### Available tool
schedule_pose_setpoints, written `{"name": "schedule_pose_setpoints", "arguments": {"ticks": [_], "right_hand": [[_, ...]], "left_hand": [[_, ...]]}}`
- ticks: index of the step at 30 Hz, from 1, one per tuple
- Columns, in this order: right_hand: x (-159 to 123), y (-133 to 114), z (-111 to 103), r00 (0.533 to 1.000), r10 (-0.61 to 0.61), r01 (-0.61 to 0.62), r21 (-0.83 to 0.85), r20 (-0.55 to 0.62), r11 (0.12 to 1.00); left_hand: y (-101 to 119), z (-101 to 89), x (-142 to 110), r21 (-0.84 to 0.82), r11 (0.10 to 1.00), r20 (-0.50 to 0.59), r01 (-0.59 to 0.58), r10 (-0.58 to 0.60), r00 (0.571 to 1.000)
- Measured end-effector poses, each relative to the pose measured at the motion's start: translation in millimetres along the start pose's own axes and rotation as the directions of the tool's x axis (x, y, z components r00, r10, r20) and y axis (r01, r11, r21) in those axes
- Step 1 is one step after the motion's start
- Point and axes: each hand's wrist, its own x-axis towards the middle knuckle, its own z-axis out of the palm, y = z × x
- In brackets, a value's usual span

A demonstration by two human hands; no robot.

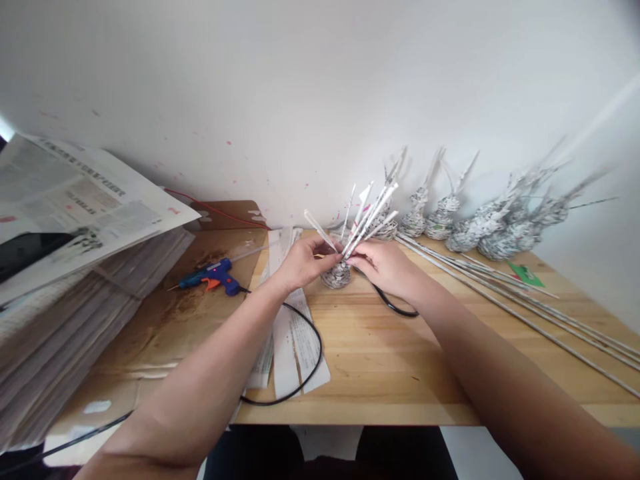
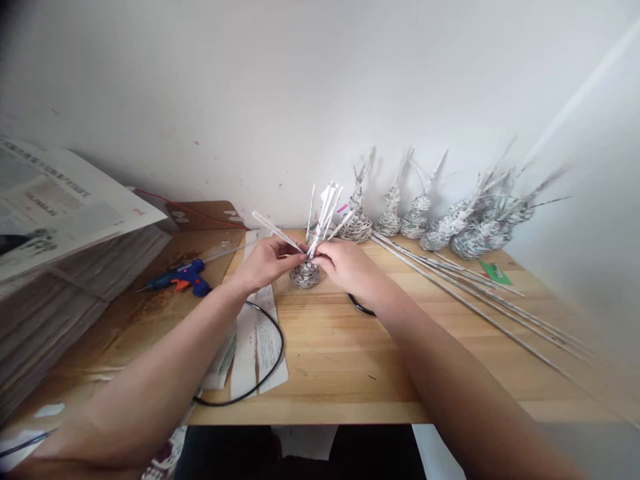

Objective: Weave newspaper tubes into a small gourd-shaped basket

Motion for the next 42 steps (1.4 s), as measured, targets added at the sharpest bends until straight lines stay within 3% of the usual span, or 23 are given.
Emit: {"name": "schedule_pose_setpoints", "arguments": {"ticks": [4, 11, 17, 22, 28, 35, 42], "right_hand": [[1, 0, 0, 1.000, -0.009, 0.009, -0.005, 0.013, 1.000], [0, 0, 11, 0.987, 0.091, -0.058, 0.226, -0.135, 0.972], [-2, 1, 16, 0.981, 0.101, -0.059, 0.241, -0.166, 0.969], [-2, 0, 26, 0.941, 0.279, -0.145, 0.516, -0.192, 0.844], [3, 0, 32, 0.912, 0.398, -0.210, 0.723, -0.097, 0.658], [2, -1, 34, 0.907, 0.397, -0.174, 0.730, -0.142, 0.661], [5, 1, 39, 0.890, 0.449, -0.201, 0.810, -0.085, 0.551]], "left_hand": [[1, 3.2, 0, -0.038, 0.999, 0.020, -0.031, 0.032, 0.999], [1, 2.1, 2, -0.123, 0.992, -0.033, -0.034, 0.030, 0.999], [5, 1.3, 1, -0.097, 0.995, -0.064, -0.005, -0.002, 0.998], [-1, -1.0, 3, -0.160, 0.987, -0.142, 0.003, -0.026, 0.989], [-7, -3.5, 4, -0.223, 0.975, -0.114, 0.007, -0.033, 0.993], [-10, -2.9, 3, -0.257, 0.966, -0.111, 0.023, -0.054, 0.992], [-11, -1.7, 3, -0.266, 0.964, -0.093, 0.016, -0.042, 0.995]]}}
